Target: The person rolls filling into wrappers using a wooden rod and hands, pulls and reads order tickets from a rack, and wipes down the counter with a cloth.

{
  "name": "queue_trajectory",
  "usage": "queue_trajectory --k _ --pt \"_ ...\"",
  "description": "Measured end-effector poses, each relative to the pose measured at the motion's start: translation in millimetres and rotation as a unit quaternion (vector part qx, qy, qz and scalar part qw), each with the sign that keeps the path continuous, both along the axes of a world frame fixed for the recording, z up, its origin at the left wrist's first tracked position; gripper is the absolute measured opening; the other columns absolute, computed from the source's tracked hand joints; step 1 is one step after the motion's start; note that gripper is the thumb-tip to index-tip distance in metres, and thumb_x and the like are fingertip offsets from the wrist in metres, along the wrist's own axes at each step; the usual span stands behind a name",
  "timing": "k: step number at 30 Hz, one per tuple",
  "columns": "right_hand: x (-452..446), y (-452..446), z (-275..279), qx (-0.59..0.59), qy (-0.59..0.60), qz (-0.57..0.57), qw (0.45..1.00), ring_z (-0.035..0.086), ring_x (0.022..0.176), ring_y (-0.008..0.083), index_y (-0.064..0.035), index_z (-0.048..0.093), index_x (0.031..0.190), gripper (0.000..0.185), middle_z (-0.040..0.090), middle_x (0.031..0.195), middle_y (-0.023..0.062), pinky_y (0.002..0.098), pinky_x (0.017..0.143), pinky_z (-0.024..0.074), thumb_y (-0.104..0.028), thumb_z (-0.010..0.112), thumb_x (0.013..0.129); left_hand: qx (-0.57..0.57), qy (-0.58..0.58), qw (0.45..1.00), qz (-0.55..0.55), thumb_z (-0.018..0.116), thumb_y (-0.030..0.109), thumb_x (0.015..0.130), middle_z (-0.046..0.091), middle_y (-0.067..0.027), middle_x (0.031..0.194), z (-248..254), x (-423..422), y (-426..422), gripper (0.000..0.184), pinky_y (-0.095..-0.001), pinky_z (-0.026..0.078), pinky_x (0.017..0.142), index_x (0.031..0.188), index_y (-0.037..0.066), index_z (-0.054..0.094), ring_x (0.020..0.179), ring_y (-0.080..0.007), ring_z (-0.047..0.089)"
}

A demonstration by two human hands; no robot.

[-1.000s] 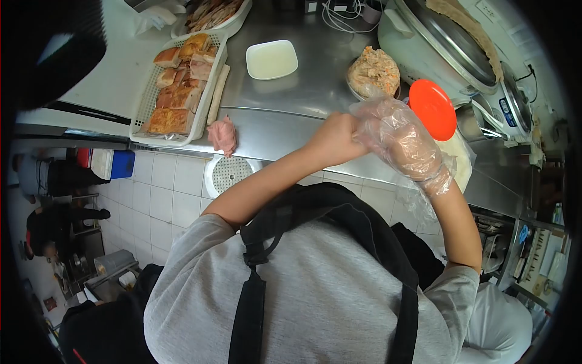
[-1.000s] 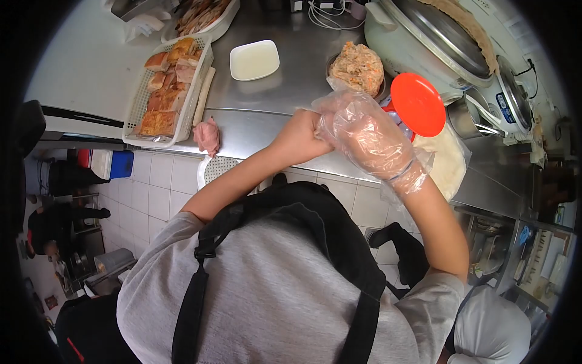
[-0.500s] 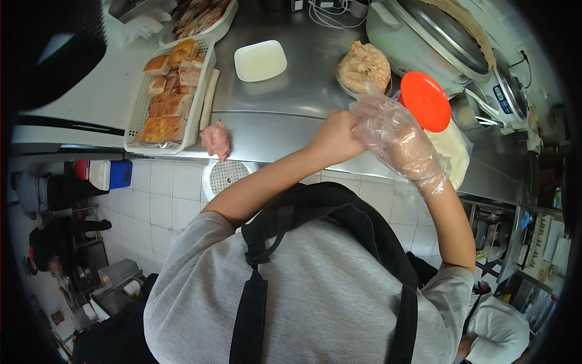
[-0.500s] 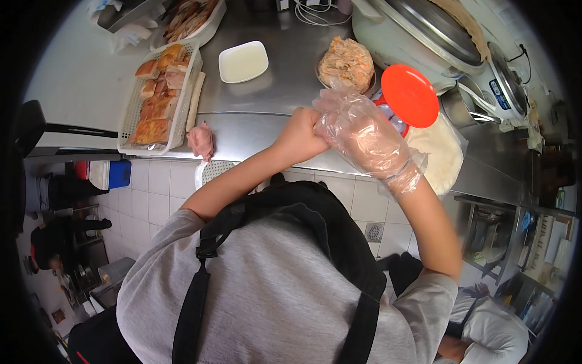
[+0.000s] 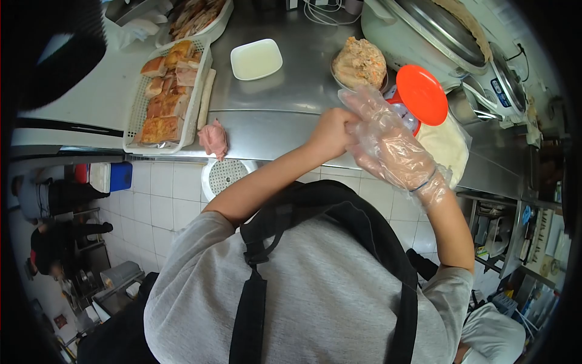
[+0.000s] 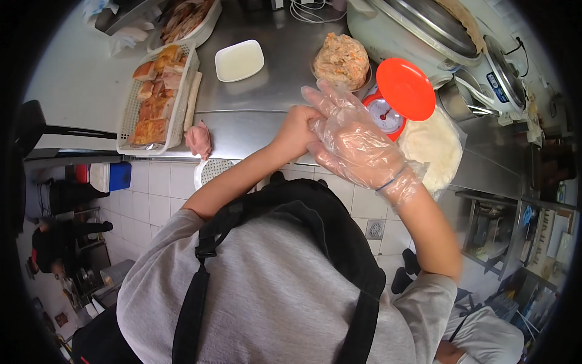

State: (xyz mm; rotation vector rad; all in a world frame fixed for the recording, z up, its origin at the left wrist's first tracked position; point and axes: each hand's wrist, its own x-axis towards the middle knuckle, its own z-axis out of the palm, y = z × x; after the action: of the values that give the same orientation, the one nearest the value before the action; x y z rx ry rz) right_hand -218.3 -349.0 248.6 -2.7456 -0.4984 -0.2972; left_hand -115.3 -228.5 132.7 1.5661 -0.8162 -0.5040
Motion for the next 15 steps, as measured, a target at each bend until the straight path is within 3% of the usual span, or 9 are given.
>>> queue_trajectory --k 2,5,11,15 --pt "-1.2 -2.2 -7.3 0.011 0.006 0.008 1.000 0.034 0.141 0.0412 0.0062 0.067 0.097 0.034 0.043 0.148 0.0186 0.0547 0.116 0.0296 -0.023 0.069 0.080 0.041 -0.016 0.999 0.006 0.070 0.007 0.068 0.068 -0.0207 0.076 0.1 3.4 0.0 0.026 -0.0390 0.052 0.066 0.093 0.002 0.075 0.071 -0.0356 0.069" --pt "-4.9 4.9 -8.9 -0.001 0.059 -0.025 0.998 0.028 0.147 0.0361 -0.0041 0.062 0.107 0.036 0.038 0.154 0.0108 0.0527 0.120 0.0236 -0.015 0.073 0.075 0.065 -0.046 0.997 0.003 0.069 0.005 0.066 0.068 -0.0194 0.075 3.6 2.7 4.2 0.026 -0.0404 0.052 0.065 0.092 0.004 0.075 0.070 -0.0359 0.068" --pt "3.4 5.2 -4.5 -0.055 0.066 -0.004 0.996 0.031 0.145 0.0365 -0.0014 0.066 0.094 0.030 0.042 0.151 0.0123 0.0540 0.119 0.0243 -0.023 0.074 0.075 0.073 -0.077 0.994 -0.019 0.069 0.007 0.064 0.068 -0.0186 0.074 13.1 0.7 12.5 0.023 -0.0419 0.051 0.063 0.086 0.006 0.075 0.069 -0.0368 0.066" --pt "8.6 5.6 -7.0 -0.057 0.089 0.016 0.994 0.033 0.143 0.0371 0.0023 0.071 0.084 0.040 0.050 0.144 0.0152 0.0535 0.119 0.0240 -0.037 0.070 0.083 0.061 -0.085 0.994 -0.020 0.070 0.012 0.061 0.066 -0.0186 0.072 -2.3 -6.4 15.7 0.020 -0.0426 0.051 0.062 0.080 0.005 0.072 0.067 -0.0381 0.065"
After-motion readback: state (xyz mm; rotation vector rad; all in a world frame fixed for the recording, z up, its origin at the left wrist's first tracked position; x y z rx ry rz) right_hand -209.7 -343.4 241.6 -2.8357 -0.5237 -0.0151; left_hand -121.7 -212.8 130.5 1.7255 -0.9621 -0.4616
